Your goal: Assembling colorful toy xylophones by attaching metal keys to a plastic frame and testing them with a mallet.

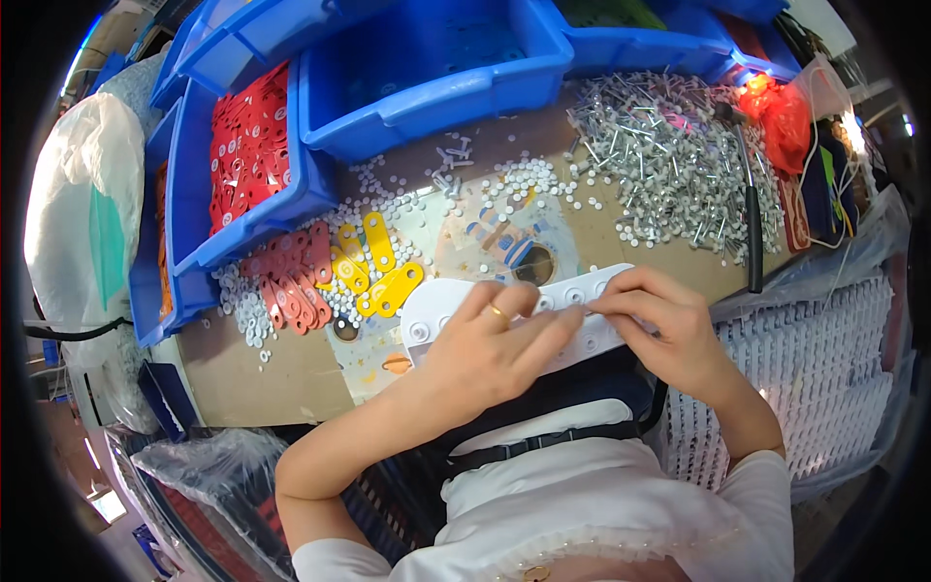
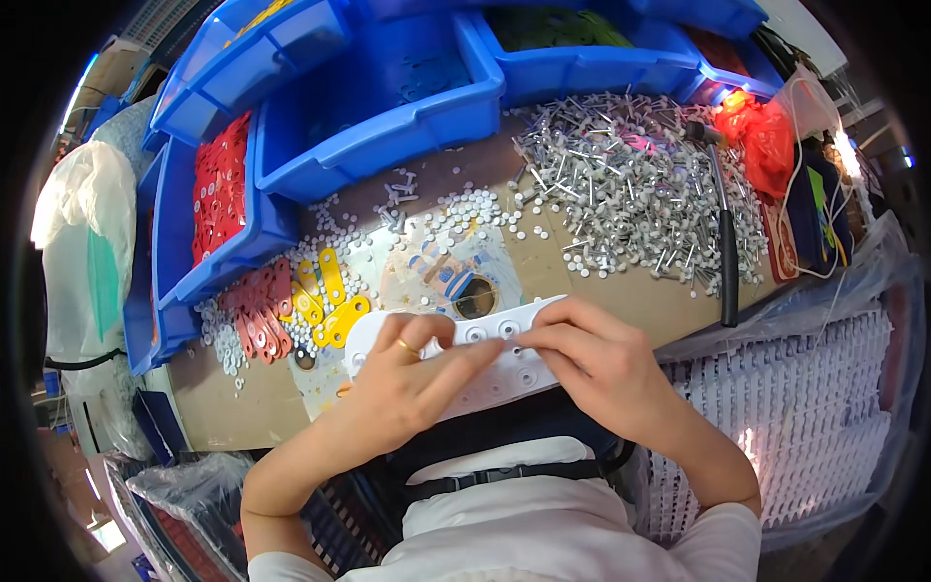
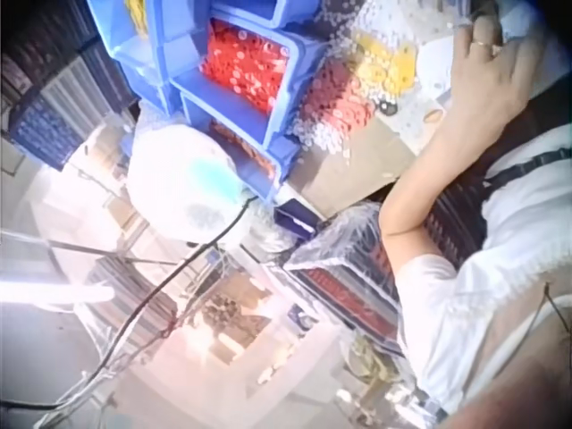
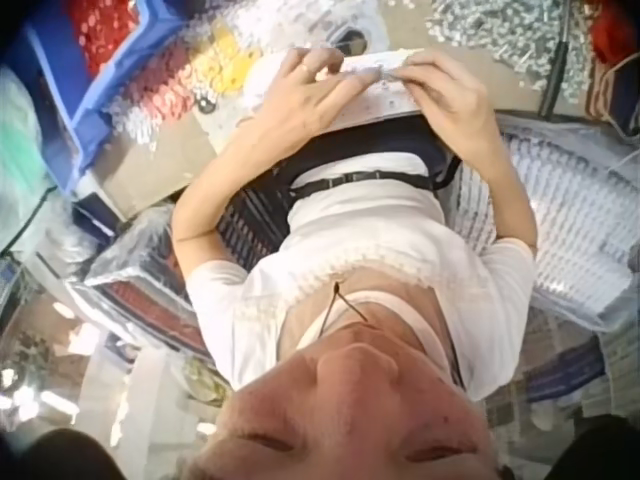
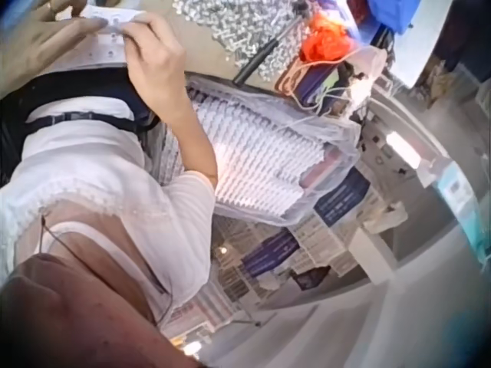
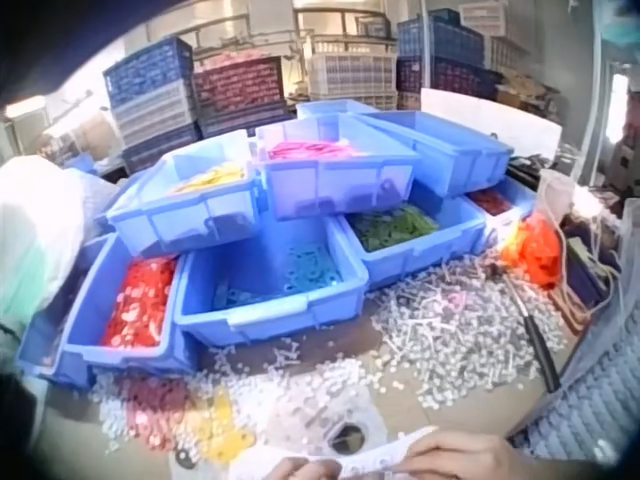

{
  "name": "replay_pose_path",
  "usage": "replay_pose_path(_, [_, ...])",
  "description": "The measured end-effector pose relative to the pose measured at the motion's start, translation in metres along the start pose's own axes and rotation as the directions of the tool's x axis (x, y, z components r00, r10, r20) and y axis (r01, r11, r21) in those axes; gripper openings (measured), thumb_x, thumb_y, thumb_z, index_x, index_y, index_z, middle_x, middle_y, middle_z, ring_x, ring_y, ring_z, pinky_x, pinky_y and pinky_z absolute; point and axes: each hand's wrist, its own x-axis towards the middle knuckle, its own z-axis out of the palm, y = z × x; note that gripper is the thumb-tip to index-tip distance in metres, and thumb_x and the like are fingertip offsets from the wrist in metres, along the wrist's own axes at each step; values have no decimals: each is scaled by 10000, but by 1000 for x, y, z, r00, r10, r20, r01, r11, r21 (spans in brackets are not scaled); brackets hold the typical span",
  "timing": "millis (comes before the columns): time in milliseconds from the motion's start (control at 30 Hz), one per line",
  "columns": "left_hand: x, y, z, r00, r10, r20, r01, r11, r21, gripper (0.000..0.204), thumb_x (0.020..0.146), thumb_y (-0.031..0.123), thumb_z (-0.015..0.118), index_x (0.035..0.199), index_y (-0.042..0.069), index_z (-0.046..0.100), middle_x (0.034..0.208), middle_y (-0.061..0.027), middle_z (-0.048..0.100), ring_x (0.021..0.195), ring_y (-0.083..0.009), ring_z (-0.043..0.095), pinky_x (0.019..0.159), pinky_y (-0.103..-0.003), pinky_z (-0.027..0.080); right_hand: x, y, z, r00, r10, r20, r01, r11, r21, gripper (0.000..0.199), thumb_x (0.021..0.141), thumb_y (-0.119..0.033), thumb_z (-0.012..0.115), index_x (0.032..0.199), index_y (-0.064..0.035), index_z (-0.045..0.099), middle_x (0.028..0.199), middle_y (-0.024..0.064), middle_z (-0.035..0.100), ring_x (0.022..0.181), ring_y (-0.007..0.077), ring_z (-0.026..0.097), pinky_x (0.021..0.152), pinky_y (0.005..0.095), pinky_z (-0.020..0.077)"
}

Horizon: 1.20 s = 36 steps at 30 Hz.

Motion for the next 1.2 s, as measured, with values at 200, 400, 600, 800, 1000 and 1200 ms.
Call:
replay_pose_path(200, [2, -2, -8, 998, -2, 60, -1, 999, 46, 533, 721, 139, 611, 1232, -2, 553, 942, -22, 620, 953, -212, 495, 799, -329, 411, 3, 7, 10, 974, -228, -8, 225, 963, -149, 225, 749, 96, 671, 954, 12, 636, 893, 130, 637, 819, 289, 635, 709, 364, 512])
replay_pose_path(400, [3, 6, 0, 999, 39, 16, -41, 993, 107, 544, 690, 128, 642, 1222, 33, 586, 944, 20, 655, 940, -193, 514, 804, -332, 421, 1, -1, 10, 964, -255, 69, 264, 934, -241, 227, 733, 93, 664, 939, 27, 597, 870, 145, 616, 808, 330, 617, 698, 399, 504])
replay_pose_path(600, [1, -3, 2, 998, -19, 65, 24, 997, -75, 519, 713, 120, 649, 1219, 21, 581, 994, -15, 650, 966, -222, 528, 811, -351, 424, -3, -6, 8, 966, -219, 137, 252, 914, -319, 223, 734, 28, 591, 956, 13, 568, 894, 131, 599, 872, 285, 618, 719, 358, 519])
replay_pose_path(800, [-1, -13, -10, 985, -171, -17, 160, 950, -267, 436, 729, -1, 699, 1155, 39, 613, 997, -63, 648, 937, -281, 558, 808, -386, 448, 11, -9, 5, 956, -287, 62, 294, 929, -223, 167, 801, -37, 627, 962, -4, 594, 905, 116, 601, 879, 283, 608, 752, 398, 508])
replay_pose_path(1000, [27, -56, -12, 951, -302, -70, 281, 936, -213, 173, 797, 4, 672, 966, 19, 637, 936, -121, 646, 872, -324, 596, 762, -399, 484, 102, 53, -18, 939, -343, -27, 265, 771, -579, 112, 762, -50, 680, 873, -38, 679, 914, 75, 621, 912, 265, 565, 822, 362, 486])
replay_pose_path(1200, [56, -85, 8, 946, -317, -67, 308, 944, -120, 86, 806, 22, 661, 892, 13, 659, 895, -122, 640, 843, -327, 601, 737, -406, 491, 132, 84, -10, 885, -442, 146, 410, 593, -693, 186, 741, -60, 683, 926, -46, 669, 897, 52, 604, 930, 231, 557, 808, 341, 484])
